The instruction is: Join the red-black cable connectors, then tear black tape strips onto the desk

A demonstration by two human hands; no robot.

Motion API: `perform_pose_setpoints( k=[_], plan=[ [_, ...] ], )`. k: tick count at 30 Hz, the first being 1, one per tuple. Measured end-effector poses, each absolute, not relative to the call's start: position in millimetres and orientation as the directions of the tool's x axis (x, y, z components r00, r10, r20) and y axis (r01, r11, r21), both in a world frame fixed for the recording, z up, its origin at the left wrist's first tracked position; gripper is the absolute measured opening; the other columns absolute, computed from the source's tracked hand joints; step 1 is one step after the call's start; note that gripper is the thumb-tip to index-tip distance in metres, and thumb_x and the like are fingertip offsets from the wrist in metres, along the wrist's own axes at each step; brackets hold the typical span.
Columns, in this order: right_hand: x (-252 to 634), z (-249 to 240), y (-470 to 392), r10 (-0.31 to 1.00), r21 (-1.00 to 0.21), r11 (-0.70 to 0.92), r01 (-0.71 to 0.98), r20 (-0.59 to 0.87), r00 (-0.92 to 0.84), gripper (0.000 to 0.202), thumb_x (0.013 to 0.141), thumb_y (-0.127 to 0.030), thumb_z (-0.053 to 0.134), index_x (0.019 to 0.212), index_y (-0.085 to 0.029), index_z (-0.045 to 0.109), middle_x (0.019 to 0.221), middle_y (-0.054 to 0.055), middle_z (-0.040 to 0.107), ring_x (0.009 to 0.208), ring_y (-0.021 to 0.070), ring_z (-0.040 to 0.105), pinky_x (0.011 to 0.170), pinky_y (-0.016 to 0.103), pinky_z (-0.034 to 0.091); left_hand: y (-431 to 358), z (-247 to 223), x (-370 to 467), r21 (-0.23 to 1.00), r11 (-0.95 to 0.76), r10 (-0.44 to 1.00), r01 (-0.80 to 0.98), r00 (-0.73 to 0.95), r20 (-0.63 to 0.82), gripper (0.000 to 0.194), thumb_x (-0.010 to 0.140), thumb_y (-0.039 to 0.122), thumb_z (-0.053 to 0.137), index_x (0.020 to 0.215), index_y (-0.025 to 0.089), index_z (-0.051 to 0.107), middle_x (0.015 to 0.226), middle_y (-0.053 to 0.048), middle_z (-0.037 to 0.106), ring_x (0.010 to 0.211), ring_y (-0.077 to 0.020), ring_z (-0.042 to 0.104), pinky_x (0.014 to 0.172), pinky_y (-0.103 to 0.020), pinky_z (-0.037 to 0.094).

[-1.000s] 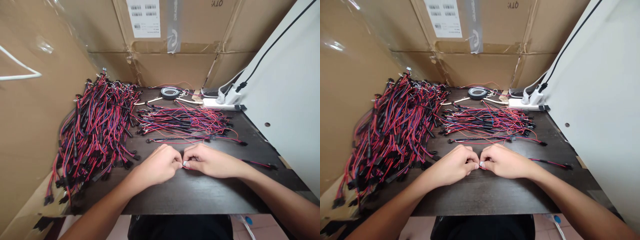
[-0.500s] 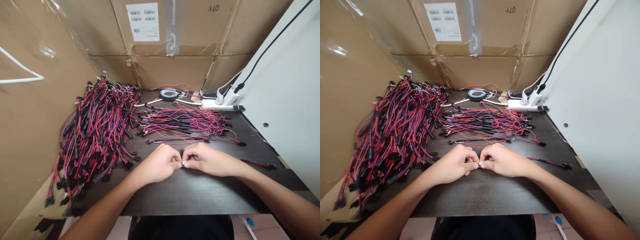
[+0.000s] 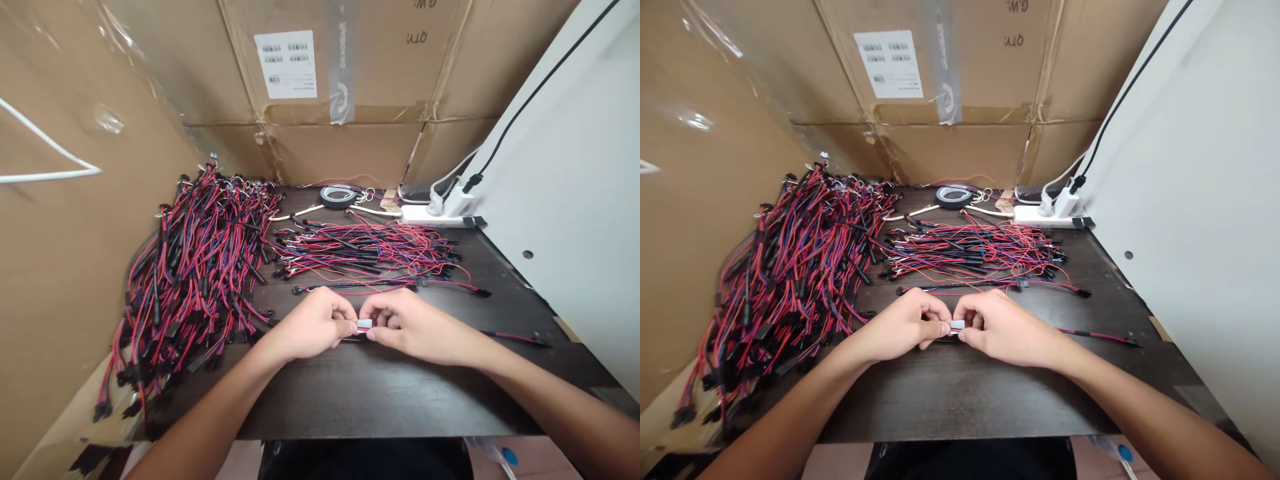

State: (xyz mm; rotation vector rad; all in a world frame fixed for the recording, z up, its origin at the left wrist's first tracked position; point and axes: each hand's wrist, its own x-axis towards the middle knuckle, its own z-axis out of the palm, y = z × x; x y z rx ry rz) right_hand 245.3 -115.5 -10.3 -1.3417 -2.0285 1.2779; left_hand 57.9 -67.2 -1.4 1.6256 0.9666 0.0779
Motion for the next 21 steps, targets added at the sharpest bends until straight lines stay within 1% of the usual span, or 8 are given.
perform_pose_setpoints(
  k=[3, 6, 9, 12, 15, 17, 19, 21],
  plan=[
    [246.1, -10.5, -116.4, 0.865, -0.825, 0.216, 0.521, -0.085, -0.494, 0.016, 0.075, -0.004, 0.056, 0.084, -0.017, 0.06, 0.064, -0.005, 0.054, 0.054, 0.0079, 0.044, 0.051, 0.019, 0.032, -66.8, 0.0, 56.7, 0.867, 0.094, 0.6, 0.49, 0.667, -0.442, 0.016, 0.07, 0.025, 0.056, 0.061, 0.013, 0.06, 0.042, 0.005, 0.047, 0.041, -0.0075, 0.035, 0.047, -0.021, 0.024],
    [246.8, -11.0, -117.3, 0.847, -0.756, 0.389, 0.527, 0.068, -0.527, 0.017, 0.073, -0.004, 0.059, 0.085, -0.016, 0.059, 0.074, -0.002, 0.058, 0.065, 0.0101, 0.049, 0.06, 0.021, 0.037, -65.0, 1.1, 54.5, 0.884, 0.154, 0.582, 0.442, 0.682, -0.443, 0.018, 0.066, 0.029, 0.059, 0.059, 0.013, 0.062, 0.042, 0.004, 0.047, 0.042, -0.0077, 0.035, 0.048, -0.022, 0.024],
    [246.1, -11.3, -117.4, 0.802, -0.716, 0.508, 0.479, 0.191, -0.566, 0.015, 0.078, -0.005, 0.058, 0.089, -0.015, 0.06, 0.081, 0.001, 0.061, 0.071, 0.0113, 0.052, 0.066, 0.022, 0.038, -62.6, 1.1, 52.6, 0.889, 0.202, 0.563, 0.411, 0.694, -0.449, 0.018, 0.064, 0.029, 0.06, 0.059, 0.012, 0.064, 0.041, 0.004, 0.047, 0.042, -0.0078, 0.035, 0.048, -0.023, 0.023],
    [245.2, -10.4, -116.1, 0.786, -0.711, 0.551, 0.437, 0.266, -0.558, 0.005, 0.086, -0.011, 0.056, 0.086, -0.015, 0.059, 0.077, 0.001, 0.059, 0.065, 0.0097, 0.049, 0.061, 0.021, 0.037, -61.5, 0.8, 52.2, 0.893, 0.234, 0.564, 0.385, 0.694, -0.448, 0.017, 0.063, 0.028, 0.062, 0.058, 0.012, 0.064, 0.041, 0.004, 0.046, 0.041, -0.0074, 0.035, 0.048, -0.022, 0.023],
    [244.9, -9.7, -115.4, 0.798, -0.714, 0.548, 0.435, 0.29, -0.529, 0.012, 0.091, -0.017, 0.055, 0.079, -0.015, 0.058, 0.071, 0.0, 0.057, 0.061, 0.009, 0.046, 0.057, 0.021, 0.035, -61.6, 0.2, 52.4, 0.896, 0.264, 0.562, 0.356, 0.698, -0.444, 0.017, 0.063, 0.028, 0.063, 0.06, 0.011, 0.066, 0.041, 0.004, 0.046, 0.041, -0.007, 0.035, 0.047, -0.021, 0.023],
    [244.7, -10.4, -115.5, 0.821, -0.744, 0.508, 0.434, 0.266, -0.505, 0.014, 0.09, -0.018, 0.056, 0.077, -0.015, 0.058, 0.068, 0.0, 0.056, 0.059, 0.0087, 0.045, 0.056, 0.021, 0.034, -61.9, -0.7, 52.4, 0.904, 0.261, 0.556, 0.339, 0.713, -0.427, 0.018, 0.064, 0.028, 0.063, 0.063, 0.011, 0.067, 0.041, 0.004, 0.047, 0.04, -0.0068, 0.036, 0.046, -0.021, 0.025],
    [244.0, -11.9, -115.3, 0.865, -0.81, 0.41, 0.419, 0.198, -0.462, 0.013, 0.087, -0.017, 0.057, 0.074, -0.015, 0.059, 0.066, -0.001, 0.055, 0.057, 0.0083, 0.044, 0.053, 0.02, 0.033, -62.3, -1.9, 52.5, 0.919, 0.233, 0.562, 0.317, 0.728, -0.394, 0.018, 0.065, 0.028, 0.063, 0.064, 0.011, 0.067, 0.042, 0.003, 0.048, 0.04, -0.0069, 0.038, 0.046, -0.02, 0.026],
    [243.1, -13.3, -114.4, 0.907, -0.891, 0.262, 0.37, 0.096, -0.409, 0.012, 0.083, -0.017, 0.058, 0.072, -0.015, 0.058, 0.061, -0.003, 0.052, 0.053, 0.0077, 0.042, 0.049, 0.02, 0.032, -63.3, -2.6, 53.2, 0.938, 0.2, 0.59, 0.285, 0.729, -0.347, 0.017, 0.066, 0.028, 0.064, 0.065, 0.011, 0.067, 0.044, 0.003, 0.048, 0.04, -0.0071, 0.038, 0.045, -0.02, 0.027]
  ],
)
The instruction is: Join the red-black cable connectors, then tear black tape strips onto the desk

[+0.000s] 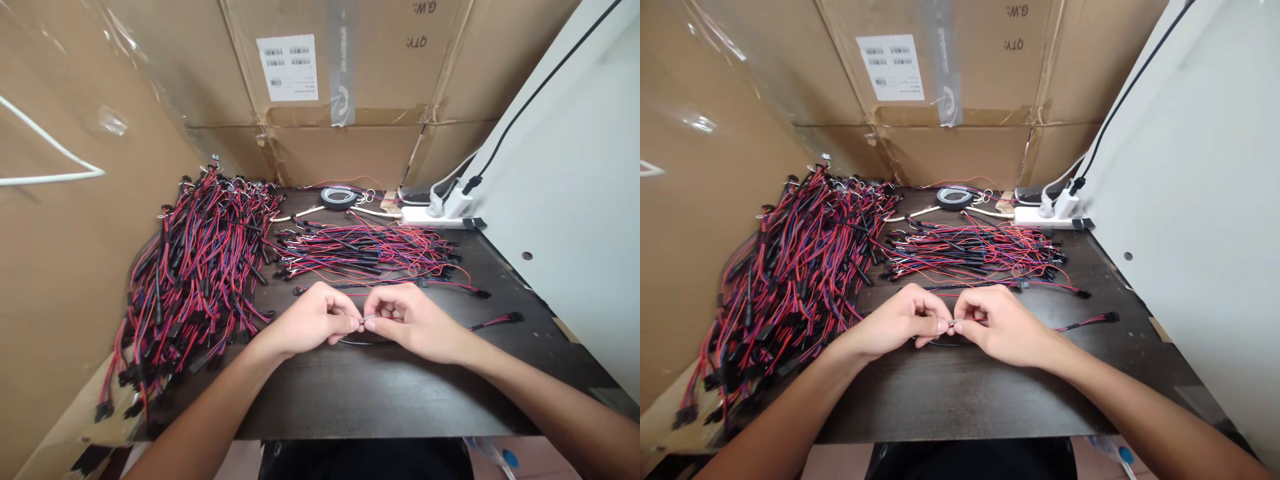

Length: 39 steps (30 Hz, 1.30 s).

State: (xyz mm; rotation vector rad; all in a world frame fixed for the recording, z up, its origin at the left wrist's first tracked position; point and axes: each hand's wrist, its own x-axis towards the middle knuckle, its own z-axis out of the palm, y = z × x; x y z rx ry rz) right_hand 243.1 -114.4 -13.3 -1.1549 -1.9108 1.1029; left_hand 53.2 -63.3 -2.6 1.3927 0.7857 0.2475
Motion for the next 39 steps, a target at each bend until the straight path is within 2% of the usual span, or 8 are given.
perform_pose_setpoints(
  k=[3, 7, 16, 26, 31, 35, 37, 39],
  plan=[
    [242, -14, -112, 0.932, -0.958, 0.089, 0.271, -0.016, -0.361, 0.012, 0.079, -0.021, 0.06, 0.07, -0.015, 0.055, 0.058, -0.004, 0.049, 0.051, 0.0076, 0.04, 0.047, 0.019, 0.032, -66, -2, 56, 0.959, 0.132, 0.652, 0.251, 0.706, -0.275, 0.018, 0.067, 0.028, 0.064, 0.065, 0.01, 0.068, 0.047, 0.004, 0.048, 0.043, -0.0061, 0.036, 0.045, -0.019, 0.027],
    [242, -14, -110, 0.945, -0.972, 0.071, 0.223, -0.006, -0.328, 0.011, 0.076, -0.02, 0.061, 0.069, -0.015, 0.055, 0.057, -0.004, 0.049, 0.05, 0.0073, 0.04, 0.046, 0.019, 0.032, -68, -1, 60, 0.957, 0.062, 0.711, 0.283, 0.661, -0.241, 0.019, 0.066, 0.028, 0.066, 0.062, 0.01, 0.067, 0.048, 0.005, 0.045, 0.047, -0.0053, 0.033, 0.047, -0.019, 0.023],
    [248, -14, -108, 0.783, -0.774, 0.585, 0.244, 0.46, -0.418, 0.016, 0.08, -0.003, 0.057, 0.073, -0.014, 0.066, 0.066, 0.001, 0.062, 0.058, 0.0085, 0.052, 0.055, 0.02, 0.039, -65, 1, 60, 0.963, 0.188, 0.681, 0.195, 0.68, -0.271, 0.015, 0.06, 0.026, 0.068, 0.06, 0.011, 0.067, 0.051, 0.003, 0.052, 0.051, -0.0069, 0.039, 0.051, -0.02, 0.028],
    [252, -20, -106, 0.607, -0.597, 0.77, 0.225, 0.577, -0.547, 0.024, 0.08, 0.003, 0.048, 0.076, -0.013, 0.065, 0.069, 0.005, 0.063, 0.063, 0.0108, 0.057, 0.059, 0.021, 0.044, -69, 0, 65, 0.965, 0.217, 0.705, 0.145, 0.661, -0.258, 0.015, 0.058, 0.026, 0.069, 0.059, 0.011, 0.066, 0.05, 0.003, 0.053, 0.048, -0.0063, 0.039, 0.05, -0.019, 0.028],
    [255, -14, -112, 0.634, -0.584, 0.76, 0.287, 0.565, -0.528, 0.021, 0.081, -0.004, 0.042, 0.075, -0.015, 0.058, 0.064, 0.002, 0.057, 0.056, 0.0109, 0.049, 0.054, 0.023, 0.04, -74, -2, 66, 0.974, 0.124, 0.756, 0.188, 0.617, -0.216, 0.014, 0.06, 0.024, 0.067, 0.058, 0.013, 0.058, 0.049, 0.006, 0.046, 0.046, -0.005, 0.034, 0.045, -0.018, 0.024],
    [252, -16, -116, 0.842, -0.763, 0.529, 0.371, 0.418, -0.341, 0.012, 0.087, -0.013, 0.045, 0.082, -0.017, 0.055, 0.061, -0.001, 0.055, 0.048, 0.0091, 0.046, 0.047, 0.022, 0.035, -76, -5, 63, 0.936, -0.236, 0.826, 0.26, 0.561, 0.053, 0.015, 0.07, 0.017, 0.062, 0.057, 0.014, 0.055, 0.051, 0.005, 0.047, 0.046, -0.0051, 0.036, 0.046, -0.017, 0.025],
    [247, -17, -116, 0.926, -0.877, 0.36, 0.318, 0.292, -0.24, 0.01, 0.089, -0.02, 0.047, 0.083, -0.017, 0.055, 0.059, -0.002, 0.053, 0.049, 0.0097, 0.048, 0.046, 0.021, 0.035, -76, -9, 62, 0.803, -0.534, 0.772, 0.263, 0.538, 0.337, 0.018, 0.074, 0.011, 0.06, 0.057, 0.013, 0.055, 0.052, 0.004, 0.047, 0.049, -0.0057, 0.038, 0.048, -0.018, 0.026],
    [243, -15, -115, 0.968, -0.949, 0.205, 0.239, 0.159, -0.196, 0.014, 0.087, -0.029, 0.054, 0.081, -0.016, 0.056, 0.058, -0.002, 0.053, 0.051, 0.0101, 0.049, 0.047, 0.021, 0.037, -75, -14, 61, 0.592, -0.77, 0.613, 0.236, 0.532, 0.585, 0.02, 0.079, 0.008, 0.058, 0.059, 0.013, 0.056, 0.053, 0.004, 0.046, 0.051, -0.0073, 0.039, 0.051, -0.021, 0.028]
  ],
)
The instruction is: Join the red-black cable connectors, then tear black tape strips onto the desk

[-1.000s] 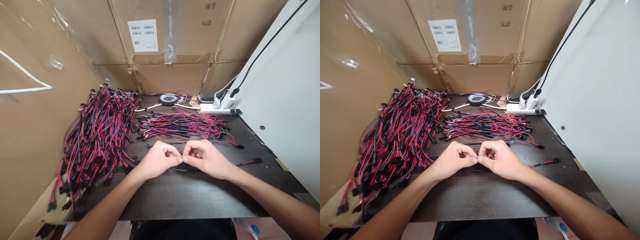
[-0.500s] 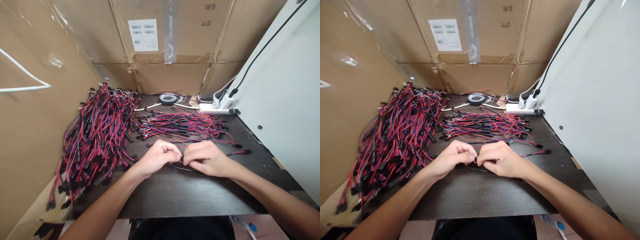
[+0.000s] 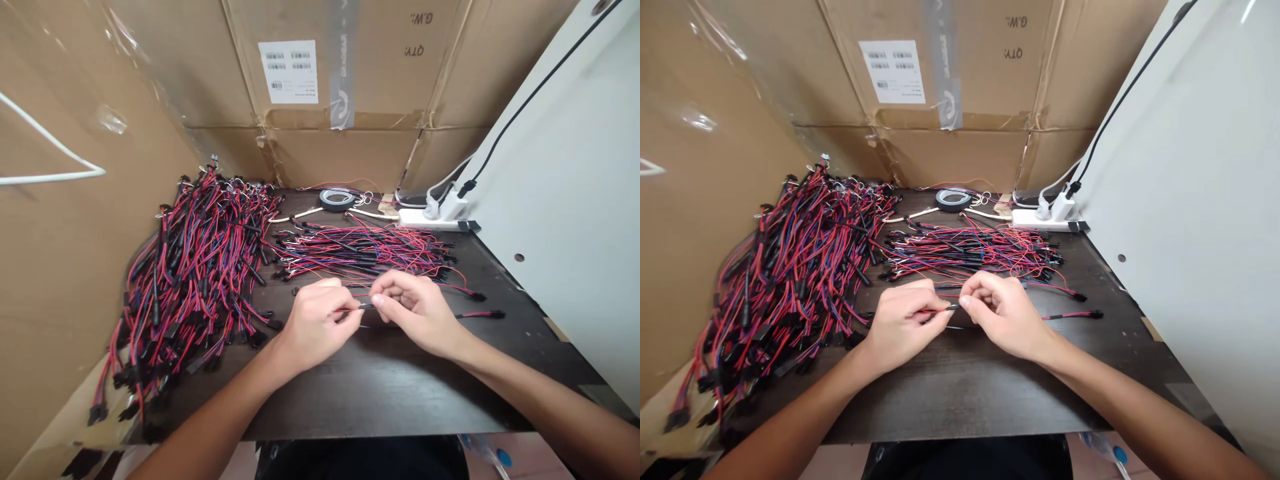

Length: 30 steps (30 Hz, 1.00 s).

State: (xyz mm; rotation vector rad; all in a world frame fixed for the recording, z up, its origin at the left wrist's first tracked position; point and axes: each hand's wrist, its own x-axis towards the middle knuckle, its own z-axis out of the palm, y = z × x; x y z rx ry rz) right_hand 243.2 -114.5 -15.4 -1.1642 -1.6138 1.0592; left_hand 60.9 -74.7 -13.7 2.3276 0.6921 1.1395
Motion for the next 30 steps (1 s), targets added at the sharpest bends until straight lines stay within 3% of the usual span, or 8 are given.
perform_pose_setpoints(
  k=[2, 4, 7, 10, 17, 22, 25, 30],
  plan=[
    [241, -12, -112, 0.978, -0.982, 0.067, 0.176, 0.029, -0.208, 0.023, 0.081, -0.037, 0.064, 0.077, -0.015, 0.059, 0.058, -0.001, 0.055, 0.051, 0.0096, 0.049, 0.049, 0.021, 0.039, -73, -17, 60, 0.399, -0.89, 0.451, 0.219, 0.546, 0.706, 0.023, 0.083, 0.006, 0.056, 0.061, 0.014, 0.056, 0.053, 0.003, 0.045, 0.053, -0.0094, 0.038, 0.054, -0.023, 0.029],
    [241, -7, -109, 0.961, -0.99, -0.054, 0.134, -0.088, -0.262, 0.03, 0.074, -0.041, 0.072, 0.07, -0.013, 0.061, 0.055, -0.001, 0.054, 0.049, 0.0078, 0.045, 0.046, 0.02, 0.035, -73, -19, 59, 0.274, -0.936, 0.353, 0.222, 0.576, 0.738, 0.026, 0.085, 0.004, 0.054, 0.061, 0.015, 0.055, 0.052, 0.002, 0.045, 0.055, -0.011, 0.037, 0.056, -0.026, 0.03],
    [244, -4, -106, 0.917, -0.969, -0.234, 0.08, -0.247, -0.313, 0.035, 0.067, -0.043, 0.078, 0.064, -0.012, 0.062, 0.048, -0.004, 0.049, 0.042, 0.0046, 0.034, 0.039, 0.018, 0.022, -72, -20, 58, 0.188, -0.953, 0.296, 0.237, 0.602, 0.741, 0.024, 0.086, 0.003, 0.055, 0.064, 0.015, 0.055, 0.052, 0.003, 0.043, 0.056, -0.0118, 0.036, 0.057, -0.027, 0.03],
    [244, -6, -107, 0.89, -0.93, -0.369, -0.008, -0.35, -0.292, 0.034, 0.059, -0.04, 0.083, 0.069, -0.012, 0.064, 0.047, -0.005, 0.047, 0.042, 0.0044, 0.034, 0.038, 0.017, 0.017, -72, -20, 58, 0.171, -0.951, 0.296, 0.258, 0.598, 0.745, 0.019, 0.085, 0.003, 0.055, 0.071, 0.014, 0.058, 0.055, 0.002, 0.047, 0.057, -0.0123, 0.039, 0.058, -0.026, 0.032],
    [240, -12, -107, 0.919, -0.906, -0.379, -0.187, -0.346, -0.187, 0.032, 0.053, -0.029, 0.085, 0.07, -0.013, 0.064, 0.05, -0.006, 0.047, 0.044, 0.0039, 0.035, 0.038, 0.016, 0.015, -75, -21, 60, 0.317, -0.876, 0.474, 0.364, 0.526, 0.707, 0.013, 0.084, 0.006, 0.054, 0.093, 0.011, 0.062, 0.069, -0.002, 0.06, 0.059, -0.0112, 0.049, 0.056, -0.022, 0.042],
    [239, -12, -107, 0.95, -0.936, -0.301, -0.182, -0.278, -0.143, 0.03, 0.054, -0.03, 0.085, 0.069, -0.014, 0.065, 0.051, -0.005, 0.049, 0.044, 0.0041, 0.037, 0.038, 0.017, 0.019, -79, -14, 62, 0.622, -0.692, 0.704, 0.366, 0.531, 0.471, 0.012, 0.08, 0.011, 0.059, 0.089, 0.014, 0.066, 0.075, -0.002, 0.063, 0.061, -0.0092, 0.053, 0.045, -0.014, 0.04],
    [239, -13, -107, 0.971, -0.968, -0.211, -0.134, -0.192, -0.145, 0.028, 0.057, -0.032, 0.084, 0.069, -0.014, 0.066, 0.05, -0.005, 0.048, 0.043, 0.0052, 0.037, 0.039, 0.018, 0.022, -80, -9, 64, 0.728, -0.604, 0.753, 0.324, 0.533, 0.387, 0.009, 0.078, 0.011, 0.059, 0.079, 0.015, 0.067, 0.069, 0.0, 0.063, 0.057, -0.0075, 0.052, 0.043, -0.012, 0.035],
    [244, -15, -105, 0.982, -0.995, 0.088, 0.053, 0.077, -0.174, 0.014, 0.067, -0.027, 0.076, 0.067, -0.015, 0.069, 0.054, -0.001, 0.055, 0.048, 0.008, 0.042, 0.047, 0.022, 0.034, -78, -2, 64, 0.876, -0.392, 0.83, 0.282, 0.519, 0.204, 0.009, 0.073, 0.011, 0.06, 0.068, 0.013, 0.068, 0.057, 0.002, 0.057, 0.05, -0.0058, 0.044, 0.048, -0.016, 0.032]
  ],
)
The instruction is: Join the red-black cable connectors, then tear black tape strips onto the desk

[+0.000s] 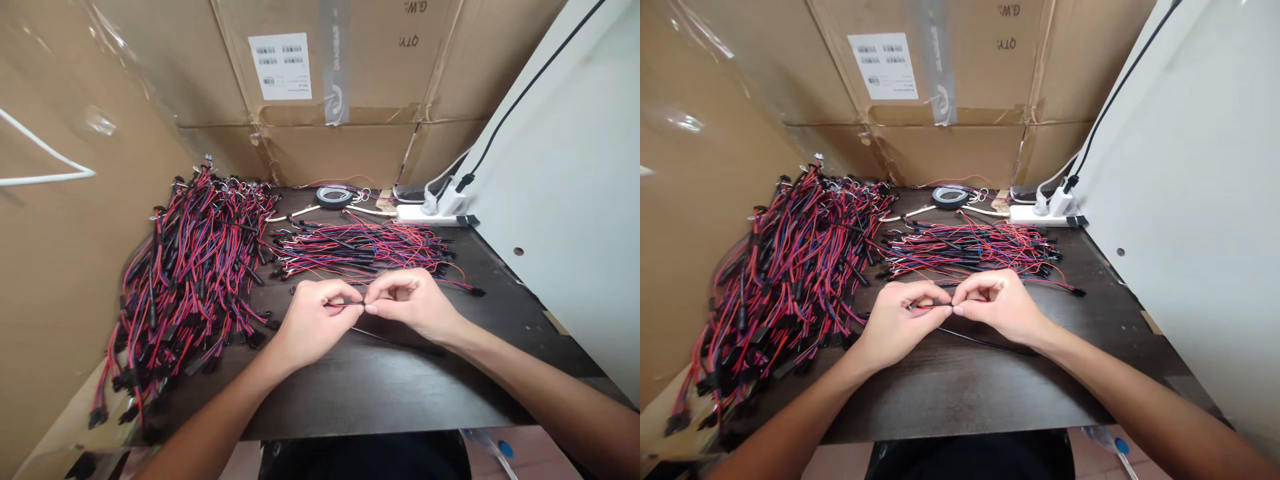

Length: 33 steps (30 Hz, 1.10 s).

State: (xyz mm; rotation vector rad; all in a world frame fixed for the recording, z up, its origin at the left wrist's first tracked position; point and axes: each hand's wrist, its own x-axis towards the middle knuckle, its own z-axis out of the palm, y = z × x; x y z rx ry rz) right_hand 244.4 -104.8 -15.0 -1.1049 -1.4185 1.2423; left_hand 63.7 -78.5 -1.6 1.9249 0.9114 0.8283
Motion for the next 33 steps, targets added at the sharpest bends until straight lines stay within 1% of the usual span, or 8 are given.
perform_pose_setpoints(
  k=[4, 8, 11, 14, 21, 26, 30, 33],
  plan=[
    [249, -15, -106, 0.888, -0.884, 0.407, 0.229, 0.324, -0.326, 0.011, 0.079, -0.018, 0.065, 0.069, -0.016, 0.069, 0.061, 0.002, 0.064, 0.053, 0.0103, 0.053, 0.05, 0.022, 0.039, -76, 4, 62, 0.957, -0.117, 0.81, 0.266, 0.584, -0.063, 0.012, 0.069, 0.023, 0.062, 0.068, 0.011, 0.067, 0.047, 0.006, 0.04, 0.045, -0.0049, 0.028, 0.043, -0.018, 0.02],
    [253, -14, -106, 0.72, -0.664, 0.681, 0.308, 0.532, -0.446, 0.02, 0.089, -0.016, 0.054, 0.076, -0.017, 0.069, 0.06, 0.002, 0.064, 0.05, 0.0102, 0.054, 0.05, 0.023, 0.039, -73, 7, 62, 0.975, 0.002, 0.759, 0.221, 0.635, -0.146, 0.024, 0.069, 0.032, 0.062, 0.06, 0.011, 0.065, 0.047, 0.005, 0.038, 0.047, -0.0056, 0.028, 0.045, -0.019, 0.02],
    [257, -13, -107, 0.601, -0.533, 0.792, 0.299, 0.592, -0.536, 0.022, 0.092, -0.014, 0.049, 0.082, -0.018, 0.067, 0.058, 0.002, 0.062, 0.05, 0.0108, 0.053, 0.051, 0.024, 0.038, -73, 6, 63, 0.975, 0.041, 0.768, 0.217, 0.618, -0.17, 0.021, 0.066, 0.03, 0.063, 0.058, 0.011, 0.065, 0.047, 0.004, 0.041, 0.047, -0.0056, 0.029, 0.045, -0.019, 0.02],
    [260, -11, -109, 0.6, -0.529, 0.79, 0.309, 0.568, -0.563, 0.021, 0.091, -0.012, 0.047, 0.08, -0.018, 0.064, 0.06, 0.002, 0.061, 0.052, 0.011, 0.053, 0.052, 0.024, 0.04, -74, 5, 63, 0.97, 0.044, 0.764, 0.237, 0.618, -0.186, 0.019, 0.066, 0.029, 0.063, 0.06, 0.011, 0.067, 0.046, 0.005, 0.04, 0.046, -0.0055, 0.028, 0.044, -0.019, 0.019],
    [258, -10, -113, 0.793, -0.705, 0.591, 0.391, 0.42, -0.442, 0.013, 0.091, -0.023, 0.053, 0.088, -0.016, 0.063, 0.064, 0.0, 0.061, 0.049, 0.0086, 0.051, 0.048, 0.019, 0.04, -76, 6, 62, 0.964, -0.061, 0.784, 0.259, 0.61, -0.115, 0.016, 0.07, 0.024, 0.06, 0.065, 0.01, 0.068, 0.048, 0.005, 0.043, 0.046, -0.0051, 0.029, 0.043, -0.018, 0.02],
    [256, -12, -108, 0.73, -0.607, 0.674, 0.421, 0.456, -0.51, 0.021, 0.094, -0.019, 0.05, 0.083, -0.016, 0.067, 0.073, 0.004, 0.069, 0.061, 0.0121, 0.06, 0.06, 0.023, 0.044, -77, 2, 62, 0.945, -0.213, 0.785, 0.25, 0.619, 0.013, 0.014, 0.073, 0.015, 0.057, 0.065, 0.011, 0.068, 0.051, 0.005, 0.048, 0.048, -0.0052, 0.034, 0.045, -0.017, 0.024],
    [258, -15, -108, 0.641, -0.443, 0.767, 0.464, 0.511, -0.572, 0.024, 0.094, -0.016, 0.048, 0.079, -0.014, 0.066, 0.061, 0.004, 0.062, 0.052, 0.0121, 0.052, 0.053, 0.026, 0.037, -78, -3, 62, 0.87, -0.406, 0.731, 0.279, 0.67, 0.126, 0.019, 0.078, 0.011, 0.054, 0.067, 0.011, 0.069, 0.054, 0.004, 0.052, 0.051, -0.0058, 0.039, 0.05, -0.018, 0.029],
    [258, -18, -106, 0.626, -0.401, 0.78, 0.481, 0.51, -0.59, 0.027, 0.095, -0.017, 0.046, 0.077, -0.014, 0.066, 0.058, 0.003, 0.059, 0.05, 0.0122, 0.049, 0.053, 0.027, 0.035, -76, -7, 62, 0.777, -0.553, 0.69, 0.302, 0.689, 0.224, 0.021, 0.08, 0.009, 0.053, 0.068, 0.012, 0.07, 0.056, 0.003, 0.054, 0.052, -0.0064, 0.043, 0.053, -0.019, 0.031]
  ],
)
